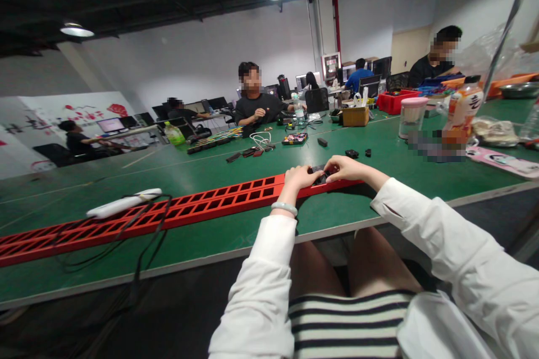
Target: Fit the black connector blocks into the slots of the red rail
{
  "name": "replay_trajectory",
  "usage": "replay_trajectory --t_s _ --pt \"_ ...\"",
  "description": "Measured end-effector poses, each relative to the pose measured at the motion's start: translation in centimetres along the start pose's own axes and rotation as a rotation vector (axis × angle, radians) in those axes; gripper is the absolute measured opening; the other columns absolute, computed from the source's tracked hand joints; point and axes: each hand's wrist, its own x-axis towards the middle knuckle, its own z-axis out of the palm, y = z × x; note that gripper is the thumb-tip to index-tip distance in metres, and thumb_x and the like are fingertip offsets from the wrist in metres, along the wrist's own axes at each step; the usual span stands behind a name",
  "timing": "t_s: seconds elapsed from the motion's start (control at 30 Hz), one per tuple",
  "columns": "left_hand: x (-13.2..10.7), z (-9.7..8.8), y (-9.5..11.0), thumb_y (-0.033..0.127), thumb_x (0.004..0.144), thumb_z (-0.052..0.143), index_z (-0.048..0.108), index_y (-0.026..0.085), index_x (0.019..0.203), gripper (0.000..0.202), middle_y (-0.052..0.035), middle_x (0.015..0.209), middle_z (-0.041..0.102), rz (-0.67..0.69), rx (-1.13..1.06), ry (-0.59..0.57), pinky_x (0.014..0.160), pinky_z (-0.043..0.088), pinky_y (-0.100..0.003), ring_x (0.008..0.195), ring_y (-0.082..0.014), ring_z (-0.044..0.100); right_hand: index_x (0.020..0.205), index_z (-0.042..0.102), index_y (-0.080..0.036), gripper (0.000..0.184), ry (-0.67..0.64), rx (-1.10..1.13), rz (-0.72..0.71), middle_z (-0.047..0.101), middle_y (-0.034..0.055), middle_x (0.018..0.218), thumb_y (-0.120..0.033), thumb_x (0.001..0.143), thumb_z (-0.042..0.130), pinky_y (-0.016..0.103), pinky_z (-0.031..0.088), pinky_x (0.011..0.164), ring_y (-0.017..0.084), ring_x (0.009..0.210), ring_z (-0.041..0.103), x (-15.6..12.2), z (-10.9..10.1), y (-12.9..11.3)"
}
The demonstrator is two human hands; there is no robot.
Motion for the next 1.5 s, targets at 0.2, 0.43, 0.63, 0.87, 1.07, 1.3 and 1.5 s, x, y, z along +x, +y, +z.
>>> replay_trajectory --t_s 0.2,0.43,0.63,0.87,1.07,1.3,1.5 --pt "0.06 0.12 -0.13 0.037 0.087 0.048 0.052 0.017 0.111 0.031 -0.0078 0.113 0.054 0.016 -0.004 0.004 0.085 0.043 -0.042 0.099 -0.0201 0.054 0.084 0.064 -0.014 0.035 0.01 -0.006 0.005 0.059 0.0034 0.078 -0.038 0.059 0.07 0.024 0.039 0.061 0.014 0.071 0.052 0.12 0.44 0.47" --pt "-0.06 0.17 -0.24 0.037 0.087 0.048 0.051 0.018 0.113 0.033 -0.0081 0.115 0.052 0.021 -0.019 0.008 0.086 0.043 -0.043 0.1 -0.0205 0.053 0.082 0.062 -0.015 0.035 0.003 -0.036 0.004 0.056 0.002 0.075 -0.041 0.06 0.069 0.024 0.036 0.059 0.014 0.069 0.051 0.13 0.72 0.53" --pt "0.04 0.34 -0.36 0.037 0.087 0.047 0.051 0.017 0.113 0.033 -0.0081 0.115 0.053 0.026 -0.018 0.015 0.086 0.043 -0.043 0.1 -0.0206 0.053 0.081 0.062 -0.014 0.035 -0.011 -0.068 0.007 0.056 0.0024 0.074 -0.042 0.061 0.068 0.024 0.036 0.059 0.015 0.069 0.051 0.15 0.7 0.44" --pt "0.17 0.55 -0.41 0.038 0.087 0.047 0.052 0.017 0.112 0.032 -0.008 0.115 0.052 0.017 -0.008 0.013 0.086 0.043 -0.043 0.1 -0.0207 0.053 0.082 0.063 -0.014 0.036 -0.031 -0.105 -0.018 0.058 0.0031 0.076 -0.044 0.062 0.067 0.025 0.037 0.06 0.016 0.07 0.052 0.08 0.47 0.27" --pt "0.36 0.7 -0.44 0.038 0.087 0.047 0.052 0.017 0.112 0.032 -0.008 0.115 0.053 0.017 0.004 0.014 0.086 0.043 -0.043 0.1 -0.0205 0.053 0.082 0.065 -0.014 0.028 -0.035 -0.14 -0.06 0.058 0.0052 0.08 -0.041 0.075 0.057 0.025 0.039 0.065 0.016 0.074 0.053 -0.08 0.41 0.23" --pt "0.46 0.63 -0.43 0.037 0.087 0.048 0.051 0.017 0.112 0.032 -0.008 0.114 0.053 0.022 0.009 0.018 0.085 0.044 -0.043 0.099 -0.0204 0.053 0.08 0.066 -0.016 0.023 -0.06 -0.212 -0.139 0.054 0.0056 0.081 -0.036 0.078 0.055 0.025 0.04 0.068 0.015 0.074 0.052 -0.16 0.2 0.06" --pt "0.41 0.53 -0.46 0.037 0.087 0.048 0.052 0.017 0.112 0.031 -0.0079 0.113 0.053 0.024 0.017 0.024 0.085 0.044 -0.042 0.098 -0.02 0.054 0.09 0.067 -0.017 0.024 -0.064 -0.258 -0.192 0.053 0.005 0.083 -0.035 0.079 0.055 0.023 0.041 0.069 0.014 0.074 0.052 -0.42 0.19 -0.09"
